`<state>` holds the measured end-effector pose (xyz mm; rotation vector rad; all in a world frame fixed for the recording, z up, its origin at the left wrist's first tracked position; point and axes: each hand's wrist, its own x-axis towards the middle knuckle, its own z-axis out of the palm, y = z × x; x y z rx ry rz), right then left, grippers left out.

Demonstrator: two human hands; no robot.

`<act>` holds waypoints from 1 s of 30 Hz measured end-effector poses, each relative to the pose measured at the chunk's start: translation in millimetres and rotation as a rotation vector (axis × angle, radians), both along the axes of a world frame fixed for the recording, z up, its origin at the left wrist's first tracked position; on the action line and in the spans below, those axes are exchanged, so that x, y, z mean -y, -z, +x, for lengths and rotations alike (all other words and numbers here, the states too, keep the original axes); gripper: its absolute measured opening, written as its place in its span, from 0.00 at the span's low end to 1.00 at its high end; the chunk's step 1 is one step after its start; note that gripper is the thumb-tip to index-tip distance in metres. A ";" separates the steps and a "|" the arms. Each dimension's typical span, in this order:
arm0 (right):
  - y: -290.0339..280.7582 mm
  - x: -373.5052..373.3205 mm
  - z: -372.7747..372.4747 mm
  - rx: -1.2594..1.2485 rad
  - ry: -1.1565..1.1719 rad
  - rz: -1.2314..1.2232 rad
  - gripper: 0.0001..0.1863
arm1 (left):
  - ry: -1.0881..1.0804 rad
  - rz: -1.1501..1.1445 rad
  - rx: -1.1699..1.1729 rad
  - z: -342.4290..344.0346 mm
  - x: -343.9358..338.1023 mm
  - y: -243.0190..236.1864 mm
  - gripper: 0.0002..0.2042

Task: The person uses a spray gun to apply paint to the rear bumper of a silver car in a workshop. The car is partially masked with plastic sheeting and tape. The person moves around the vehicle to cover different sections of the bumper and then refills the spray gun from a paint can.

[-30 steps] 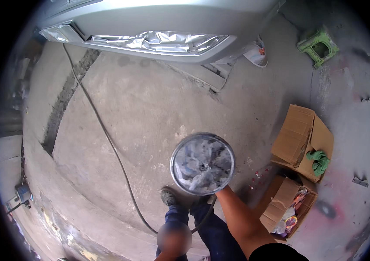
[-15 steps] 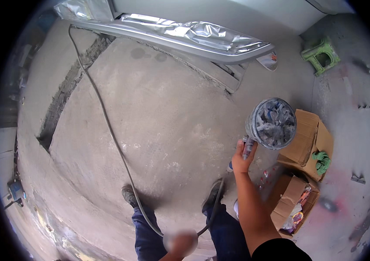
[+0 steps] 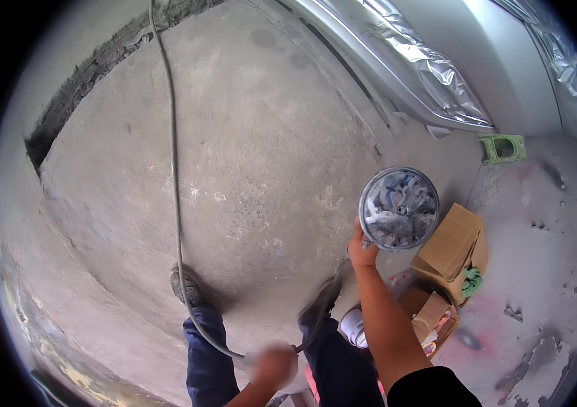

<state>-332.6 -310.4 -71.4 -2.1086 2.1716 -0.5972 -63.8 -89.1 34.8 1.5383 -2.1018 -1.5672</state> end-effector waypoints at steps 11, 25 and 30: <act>30.8 81.4 32.4 0.316 0.205 -0.070 0.29 | 0.009 0.087 -0.051 4.2 -2.2 26.6 0.08; -69.0 165.9 300.9 0.388 -0.233 0.081 0.27 | -0.443 -0.423 0.037 144.1 23.5 -25.6 0.12; -111.9 115.6 274.5 0.324 0.094 -0.041 0.29 | -0.313 -0.319 0.052 186.7 -1.8 -45.1 0.13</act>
